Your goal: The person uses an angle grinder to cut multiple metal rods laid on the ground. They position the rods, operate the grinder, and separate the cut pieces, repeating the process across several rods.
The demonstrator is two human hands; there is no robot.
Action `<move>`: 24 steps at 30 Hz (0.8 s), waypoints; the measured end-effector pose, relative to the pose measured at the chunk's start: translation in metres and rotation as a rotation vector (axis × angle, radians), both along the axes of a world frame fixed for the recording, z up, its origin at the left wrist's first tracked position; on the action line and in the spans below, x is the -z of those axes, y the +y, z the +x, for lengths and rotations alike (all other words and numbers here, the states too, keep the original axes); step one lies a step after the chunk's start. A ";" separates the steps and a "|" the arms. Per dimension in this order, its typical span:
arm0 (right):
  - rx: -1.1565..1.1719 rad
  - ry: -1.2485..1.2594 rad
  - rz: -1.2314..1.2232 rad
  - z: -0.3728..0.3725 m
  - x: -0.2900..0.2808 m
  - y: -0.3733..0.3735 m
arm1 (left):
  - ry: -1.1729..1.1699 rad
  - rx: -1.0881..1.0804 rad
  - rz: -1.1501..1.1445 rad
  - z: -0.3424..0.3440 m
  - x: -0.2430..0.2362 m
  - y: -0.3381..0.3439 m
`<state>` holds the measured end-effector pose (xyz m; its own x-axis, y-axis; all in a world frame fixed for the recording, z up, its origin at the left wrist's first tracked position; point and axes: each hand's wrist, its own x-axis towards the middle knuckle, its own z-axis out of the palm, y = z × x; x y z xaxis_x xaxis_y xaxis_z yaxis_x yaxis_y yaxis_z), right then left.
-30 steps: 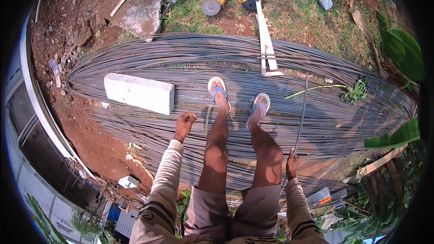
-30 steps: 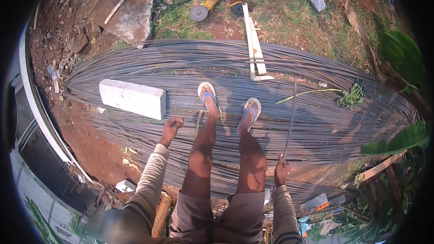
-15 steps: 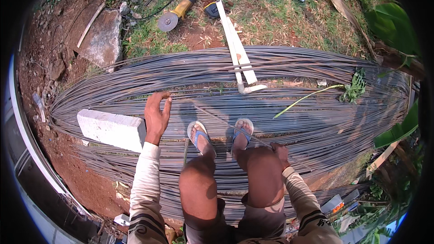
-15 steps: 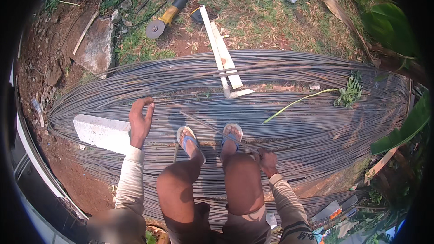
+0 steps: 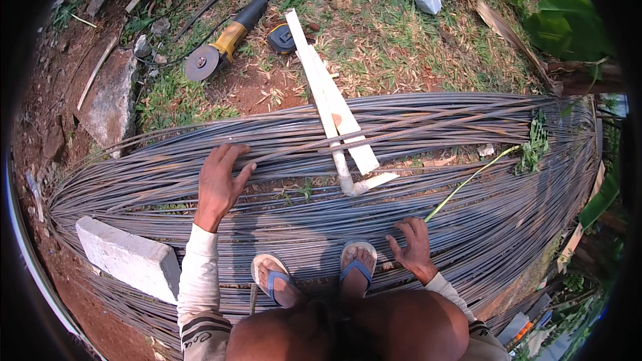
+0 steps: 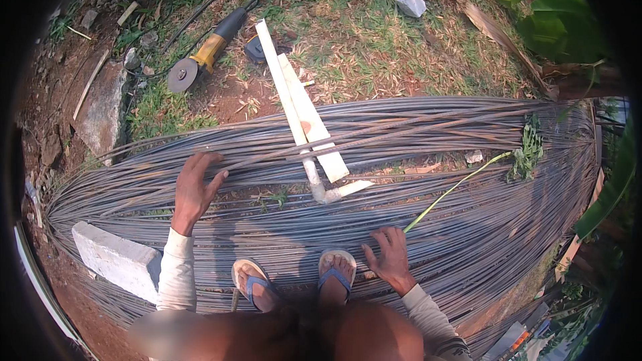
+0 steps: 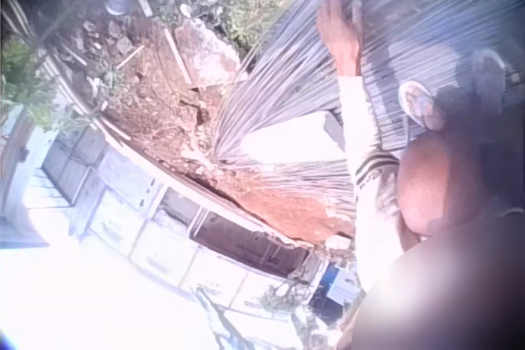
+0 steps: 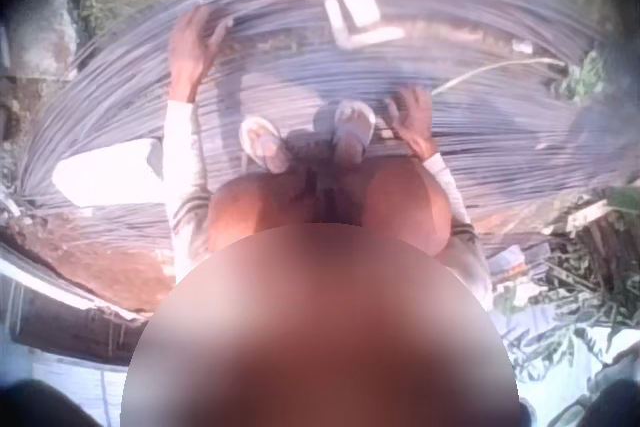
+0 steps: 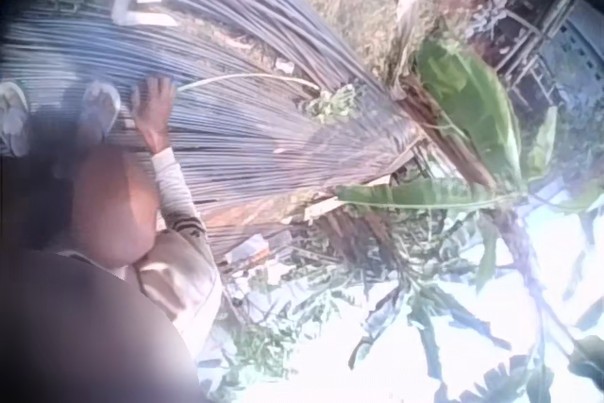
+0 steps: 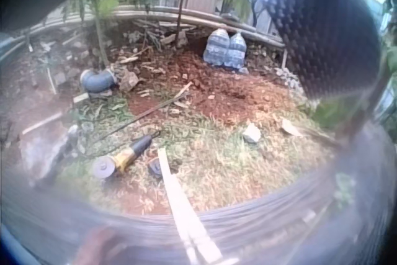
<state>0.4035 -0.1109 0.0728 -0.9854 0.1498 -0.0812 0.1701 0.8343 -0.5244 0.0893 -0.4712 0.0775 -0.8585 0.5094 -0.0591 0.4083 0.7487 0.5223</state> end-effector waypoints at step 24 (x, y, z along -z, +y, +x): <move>0.854 -0.172 -0.687 0.082 -0.014 0.086 | -0.160 -0.040 0.073 0.001 0.020 -0.011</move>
